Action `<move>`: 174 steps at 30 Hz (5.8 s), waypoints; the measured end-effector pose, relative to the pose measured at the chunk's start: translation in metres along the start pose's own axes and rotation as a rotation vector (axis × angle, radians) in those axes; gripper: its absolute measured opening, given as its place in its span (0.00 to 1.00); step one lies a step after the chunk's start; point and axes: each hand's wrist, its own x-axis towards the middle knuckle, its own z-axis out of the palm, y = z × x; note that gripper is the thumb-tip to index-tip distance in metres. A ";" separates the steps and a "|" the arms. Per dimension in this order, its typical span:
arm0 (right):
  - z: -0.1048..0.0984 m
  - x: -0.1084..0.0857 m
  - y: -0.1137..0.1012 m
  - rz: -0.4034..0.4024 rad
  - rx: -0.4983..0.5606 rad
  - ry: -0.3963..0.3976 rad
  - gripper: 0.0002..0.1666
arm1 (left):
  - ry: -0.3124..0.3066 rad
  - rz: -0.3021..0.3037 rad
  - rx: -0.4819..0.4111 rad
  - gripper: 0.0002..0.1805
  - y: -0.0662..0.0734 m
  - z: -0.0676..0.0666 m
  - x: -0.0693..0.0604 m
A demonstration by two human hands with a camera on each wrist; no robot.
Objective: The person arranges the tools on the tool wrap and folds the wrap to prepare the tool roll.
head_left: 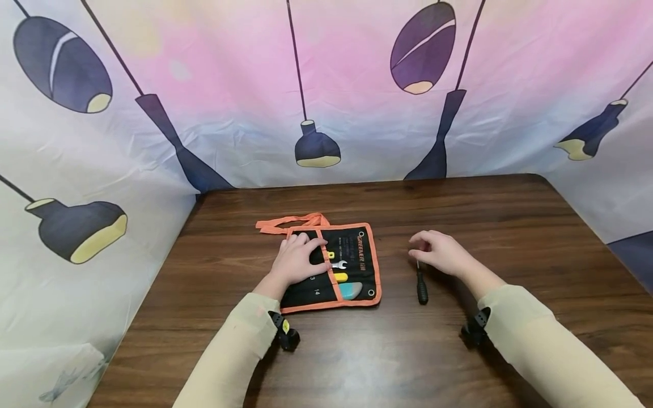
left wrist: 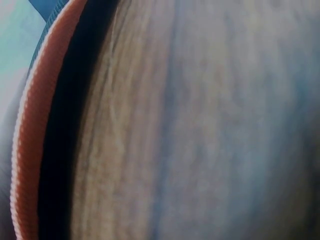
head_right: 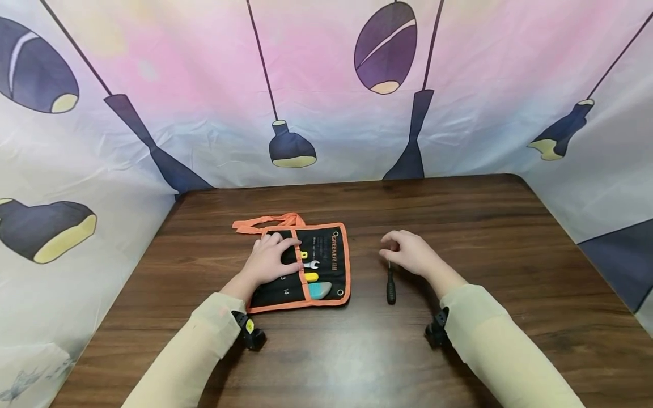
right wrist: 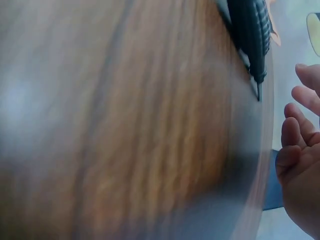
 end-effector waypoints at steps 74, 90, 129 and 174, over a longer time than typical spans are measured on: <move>0.011 -0.046 0.005 0.052 -0.005 0.014 0.14 | -0.027 -0.028 0.003 0.35 -0.001 0.000 0.000; 0.010 -0.036 0.013 0.019 -0.023 0.104 0.09 | -0.005 -0.025 -0.054 0.34 -0.001 0.001 0.002; 0.044 0.061 -0.057 -0.113 -0.145 -0.071 0.14 | -0.008 -0.021 -0.049 0.34 -0.001 0.001 0.000; 0.083 0.097 -0.105 -0.081 -0.136 -0.168 0.17 | -0.004 -0.012 -0.080 0.32 -0.002 -0.002 -0.001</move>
